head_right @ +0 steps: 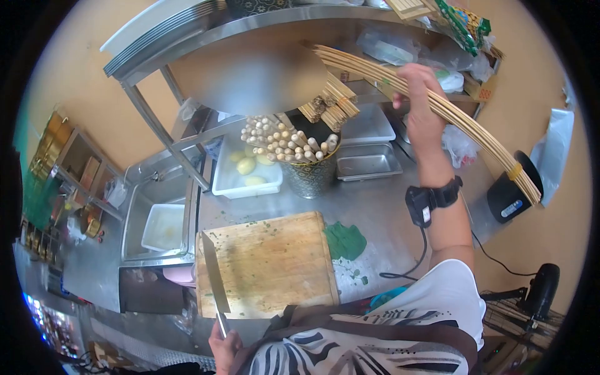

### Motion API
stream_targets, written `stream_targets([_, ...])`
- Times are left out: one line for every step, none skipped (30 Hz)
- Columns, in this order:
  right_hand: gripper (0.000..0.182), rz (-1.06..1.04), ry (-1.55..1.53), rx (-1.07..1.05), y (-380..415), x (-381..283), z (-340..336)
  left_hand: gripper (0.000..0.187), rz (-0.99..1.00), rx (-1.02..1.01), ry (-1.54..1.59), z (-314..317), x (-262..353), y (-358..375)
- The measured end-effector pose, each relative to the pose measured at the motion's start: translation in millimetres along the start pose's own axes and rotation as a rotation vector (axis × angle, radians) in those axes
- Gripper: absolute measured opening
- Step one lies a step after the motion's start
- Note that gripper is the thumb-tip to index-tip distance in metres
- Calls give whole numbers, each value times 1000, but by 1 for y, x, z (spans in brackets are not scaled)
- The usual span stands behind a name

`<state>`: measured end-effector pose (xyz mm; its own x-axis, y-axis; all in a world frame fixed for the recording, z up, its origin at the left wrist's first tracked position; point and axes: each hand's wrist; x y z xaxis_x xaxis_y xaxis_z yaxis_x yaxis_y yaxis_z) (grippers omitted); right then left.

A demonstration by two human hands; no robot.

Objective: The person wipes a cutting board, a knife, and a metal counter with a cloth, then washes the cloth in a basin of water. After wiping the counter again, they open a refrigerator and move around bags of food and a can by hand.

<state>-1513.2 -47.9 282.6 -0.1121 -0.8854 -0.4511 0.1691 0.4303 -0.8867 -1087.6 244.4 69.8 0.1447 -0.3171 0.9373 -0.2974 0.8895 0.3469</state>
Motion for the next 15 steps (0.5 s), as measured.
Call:
stream_targets([22, -68, 124, -46, -8, 18, 3, 55, 1, 6, 9, 0, -3, 2])
stream_targets([18, -138, 248, -93, -17, 39, 6, 54, -11, 21, 38, -1, -7, 5])
stream_targets([16, -260, 486, -183, -28, 66, 11, 54, -23, 38, 66, -1, -9, 8])
stream_targets([18, -304, 569, -273, -35, 89, 18, 54, -21, 45, 76, 1, -3, 14])
stream_targets([21, -354, 652, -361, -44, 110, 27, 48, -32, 63, 30, 3, 6, 23])
stream_targets([21, -367, 644, -367, -53, 128, 35, 42, -44, 80, -14, 6, 12, 28])
stream_targets([26, -277, 660, -450, -62, 145, 42, 53, -44, 65, -23, 4, 12, 29])
stream_targets([31, -189, 679, -533, -75, 161, 49, 53, -39, 68, -6, 5, 14, 30])
stream_targets([31, -199, 677, -542, -86, 183, 50, 52, -81, 84, -5, 8, 23, 34])
stream_targets([35, -130, 671, -696, -96, 206, 49, 51, -129, 98, -8, 11, 27, 38])
stream_targets([38, -54, 660, -848, -105, 223, 49, 50, -114, 125, 26, 14, 24, 37])
stream_targets([38, -43, 651, -857, -110, 232, 50, 50, -127, 132, 23, 15, 26, 38])
stream_targets([40, -38, 773, -845, -110, 239, 52, 46, -141, 128, 34, 17, 31, 38])
stream_targets([41, -22, 895, -837, -107, 248, 52, 42, -166, 122, 39, 16, 33, 40])
stream_targets([38, -103, 824, -759, -107, 255, 49, 54, -62, 135, 156, 7, -2, 27])
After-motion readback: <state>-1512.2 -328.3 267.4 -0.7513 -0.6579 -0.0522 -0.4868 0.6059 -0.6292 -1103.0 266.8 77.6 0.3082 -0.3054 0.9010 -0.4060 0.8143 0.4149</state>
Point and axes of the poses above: each hand's wrist, its own y-axis away from the middle knuckle, its own z-axis out of the palm, x = y × z, and after that the axes turned 1 degree about -x, right-handed
